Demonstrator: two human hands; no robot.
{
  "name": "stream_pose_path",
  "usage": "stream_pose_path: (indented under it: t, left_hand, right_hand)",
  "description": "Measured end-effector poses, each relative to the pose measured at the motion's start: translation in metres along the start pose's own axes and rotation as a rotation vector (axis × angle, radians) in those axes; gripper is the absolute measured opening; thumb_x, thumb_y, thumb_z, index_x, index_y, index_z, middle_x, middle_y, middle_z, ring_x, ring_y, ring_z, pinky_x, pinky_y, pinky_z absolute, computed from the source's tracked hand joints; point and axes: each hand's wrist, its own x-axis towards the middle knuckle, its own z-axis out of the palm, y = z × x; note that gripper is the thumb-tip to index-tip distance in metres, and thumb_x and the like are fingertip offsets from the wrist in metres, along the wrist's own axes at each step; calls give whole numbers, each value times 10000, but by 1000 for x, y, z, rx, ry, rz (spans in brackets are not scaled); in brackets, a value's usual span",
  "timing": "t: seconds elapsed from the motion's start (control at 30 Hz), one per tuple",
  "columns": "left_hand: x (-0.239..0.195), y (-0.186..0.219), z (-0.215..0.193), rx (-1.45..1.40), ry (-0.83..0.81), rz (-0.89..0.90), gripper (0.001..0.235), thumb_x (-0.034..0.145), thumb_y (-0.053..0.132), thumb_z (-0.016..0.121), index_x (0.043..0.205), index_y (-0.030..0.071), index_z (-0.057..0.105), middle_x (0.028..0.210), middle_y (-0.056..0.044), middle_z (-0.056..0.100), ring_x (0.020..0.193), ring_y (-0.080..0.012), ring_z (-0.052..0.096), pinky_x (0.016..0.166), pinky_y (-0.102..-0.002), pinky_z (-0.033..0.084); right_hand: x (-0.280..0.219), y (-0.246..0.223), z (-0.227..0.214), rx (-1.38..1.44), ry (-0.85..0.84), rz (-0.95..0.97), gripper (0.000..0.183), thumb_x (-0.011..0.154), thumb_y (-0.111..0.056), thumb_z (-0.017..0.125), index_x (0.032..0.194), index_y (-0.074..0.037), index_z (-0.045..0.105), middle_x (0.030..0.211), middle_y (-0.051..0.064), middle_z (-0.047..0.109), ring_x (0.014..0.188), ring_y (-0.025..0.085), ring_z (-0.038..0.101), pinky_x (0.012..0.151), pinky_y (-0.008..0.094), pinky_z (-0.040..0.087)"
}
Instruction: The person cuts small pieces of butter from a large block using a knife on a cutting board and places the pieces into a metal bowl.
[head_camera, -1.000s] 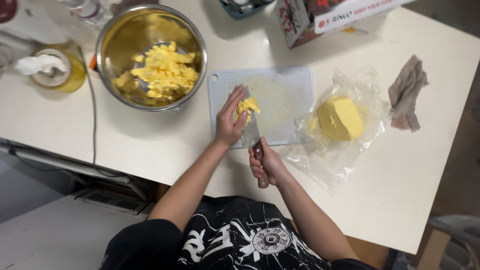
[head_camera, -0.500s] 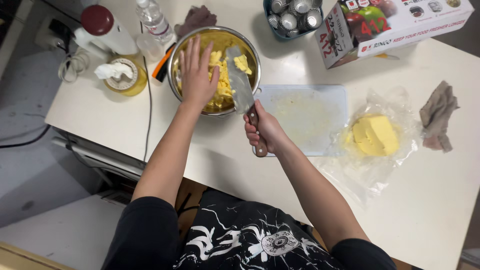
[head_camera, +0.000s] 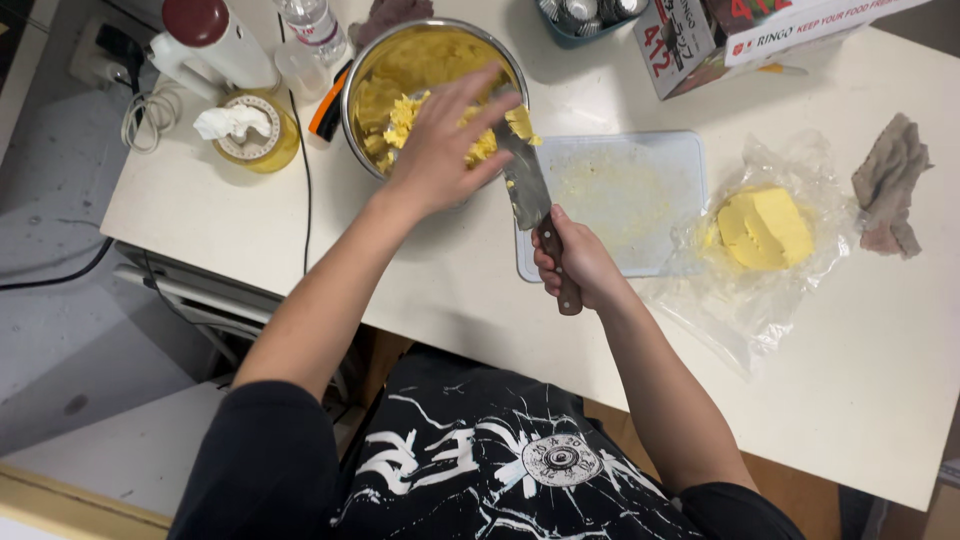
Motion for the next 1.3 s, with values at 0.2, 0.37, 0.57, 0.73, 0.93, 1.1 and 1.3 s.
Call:
stream_pose_path:
  t: [0.2, 0.37, 0.57, 0.73, 0.93, 1.1, 1.3]
  left_hand:
    - [24, 12, 17, 211, -153, 196, 473, 958, 401, 738, 1372, 192, 648, 1527, -82, 494, 1429, -334, 434, 1195, -570, 263]
    - [33, 12, 38, 100, -250, 173, 278, 978, 341, 735, 1191, 165, 706, 1212, -36, 664, 1288, -288, 534, 1193, -535, 296]
    - [39, 16, 50, 5, -258, 165, 211, 979, 288, 745, 1131, 144, 716, 1051, -44, 690, 1143, -271, 597, 1158, -487, 350]
    - [37, 8, 52, -141, -177, 63, 213, 962, 255, 772, 1133, 136, 726, 1053, -57, 710, 1063, -287, 636, 998, -444, 452]
    - [28, -23, 39, -338, -100, -548, 278, 974, 231, 785, 1229, 125, 756, 873, -93, 712, 754, -205, 622, 677, -340, 511]
    - [14, -34, 30, -1050, 62, -895, 347, 1006, 134, 638, 1322, -9, 629, 1022, -47, 716, 878, -121, 721, 760, -255, 627]
    - [-7, -8, 81, -1145, -50, -802, 420, 968, 50, 605, 1382, -17, 582, 1105, -66, 725, 985, -140, 738, 884, -284, 630]
  right_hand:
    - [-27, 4, -7, 35, -103, 9, 549, 1085, -544, 271, 894, -74, 483, 594, 1, 409, 432, 112, 383, 400, 290, 371]
    - [-46, 10, -24, 31, -82, 49, 553, 1083, -547, 264, 889, -75, 478, 589, -4, 400, 423, 105, 369, 392, 286, 363]
    - [-60, 18, -32, 28, -67, 97, 547, 1079, -546, 261, 894, -82, 483, 571, -9, 393, 410, 97, 359, 378, 273, 355]
    - [-59, 31, -31, 101, -100, 99, 539, 1083, -544, 269, 903, -87, 488, 562, -15, 388, 399, 87, 353, 362, 260, 342]
    - [-46, 44, -35, 157, -64, 123, 536, 1076, -560, 265, 902, -96, 470, 570, -13, 390, 406, 91, 362, 370, 265, 342]
    - [-47, 76, -64, 340, 83, 115, 550, 1065, -581, 284, 918, -93, 490, 572, -15, 388, 399, 101, 356, 372, 267, 330]
    - [-63, 130, -97, 486, 272, 97, 539, 1068, -586, 284, 921, -107, 483, 572, -26, 359, 417, 100, 341, 389, 270, 327]
